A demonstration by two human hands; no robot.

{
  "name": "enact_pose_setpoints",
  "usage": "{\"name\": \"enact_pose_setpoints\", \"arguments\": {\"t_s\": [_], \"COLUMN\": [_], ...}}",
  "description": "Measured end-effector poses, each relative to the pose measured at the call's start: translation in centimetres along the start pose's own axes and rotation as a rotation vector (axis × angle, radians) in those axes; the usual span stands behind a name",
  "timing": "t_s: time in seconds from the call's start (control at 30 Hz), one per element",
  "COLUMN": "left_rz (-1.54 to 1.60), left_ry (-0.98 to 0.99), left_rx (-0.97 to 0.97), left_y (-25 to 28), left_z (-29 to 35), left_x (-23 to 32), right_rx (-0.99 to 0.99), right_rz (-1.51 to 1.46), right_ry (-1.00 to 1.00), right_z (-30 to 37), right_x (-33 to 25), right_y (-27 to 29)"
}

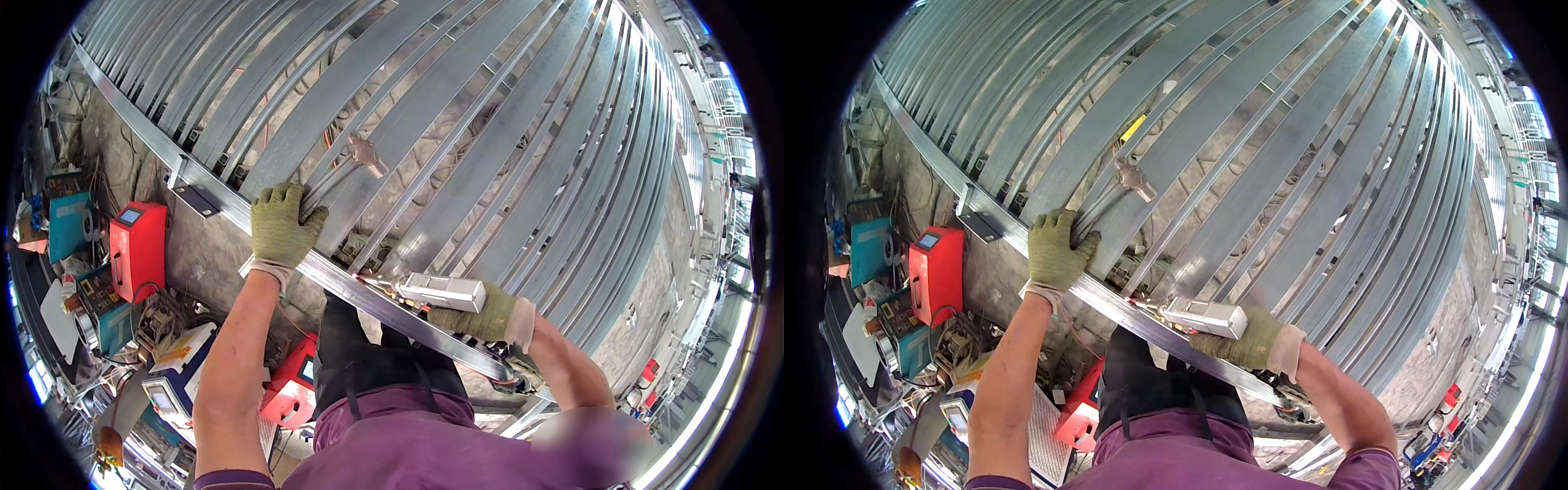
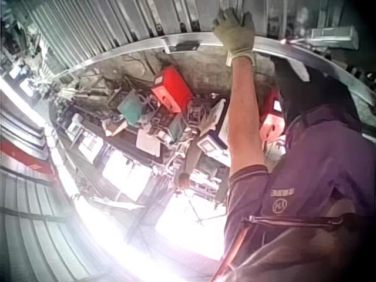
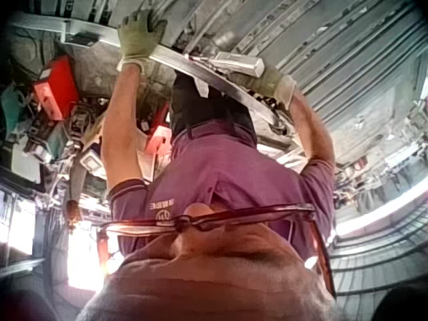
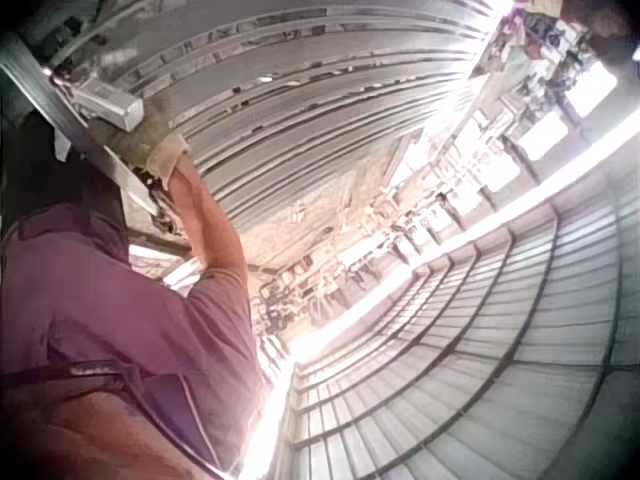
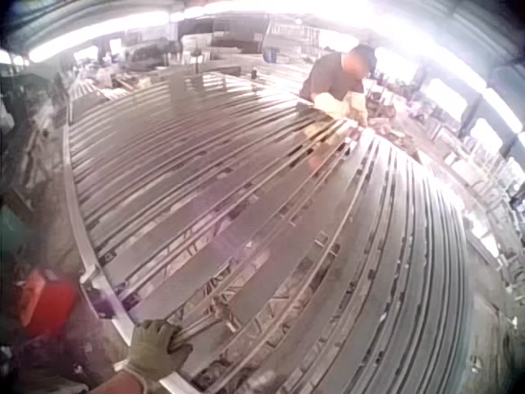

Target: The person welds metal bars to a curved metal frame using a handheld welding torch. They repeatedly position the bars, weld them in place, and adjust their grip while working on the structure.

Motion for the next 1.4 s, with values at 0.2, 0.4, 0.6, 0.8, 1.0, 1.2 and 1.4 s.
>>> {"name": "enact_pose_setpoints", "arguments": {"t_s": [0.2, 0.4, 0.6, 0.8, 1.0, 1.2, 1.4], "left_rz": [0.019, -0.001, 0.135, 0.142, 0.147, 0.219, 0.268], "left_ry": [0.018, 0.137, 0.193, 0.190, 0.168, 0.136, 0.054], "left_rx": [-0.022, -0.092, -0.251, -0.268, -0.383, -0.555, -0.678], "left_y": [-0.2, 0.3, -0.4, -0.1, 0.0, 0.4, 0.2], "left_z": [-0.2, -0.3, 0.0, -1.0, -1.5, -2.9, -6.6], "left_x": [-0.7, 0.3, 2.2, 2.1, 2.2, 1.5, 0.2], "right_rx": [0.150, 0.190, 0.189, 0.176, 0.170, 0.131, 0.075], "right_rz": [-0.171, -0.203, -0.157, -0.102, -0.147, 0.010, -0.104], "right_ry": [-0.031, 0.058, 0.104, 0.200, 0.150, 0.312, 0.177], "right_z": [2.6, 3.8, 3.5, 3.2, 3.6, 2.2, -1.2], "right_x": [1.4, 2.8, 4.8, 5.0, 2.4, 1.3, -3.3], "right_y": [-0.3, -0.6, -1.4, -1.7, -1.5, -1.2, -1.0]}}
Point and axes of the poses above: each hand's wrist, its own z-axis away from the middle knuckle, its own y-axis out of the back of the hand, x = y × z, the point moved 7 cm from there along -z, towards the middle knuckle, and after that the axes turned 14 degrees about -z, right-handed, at the moved point
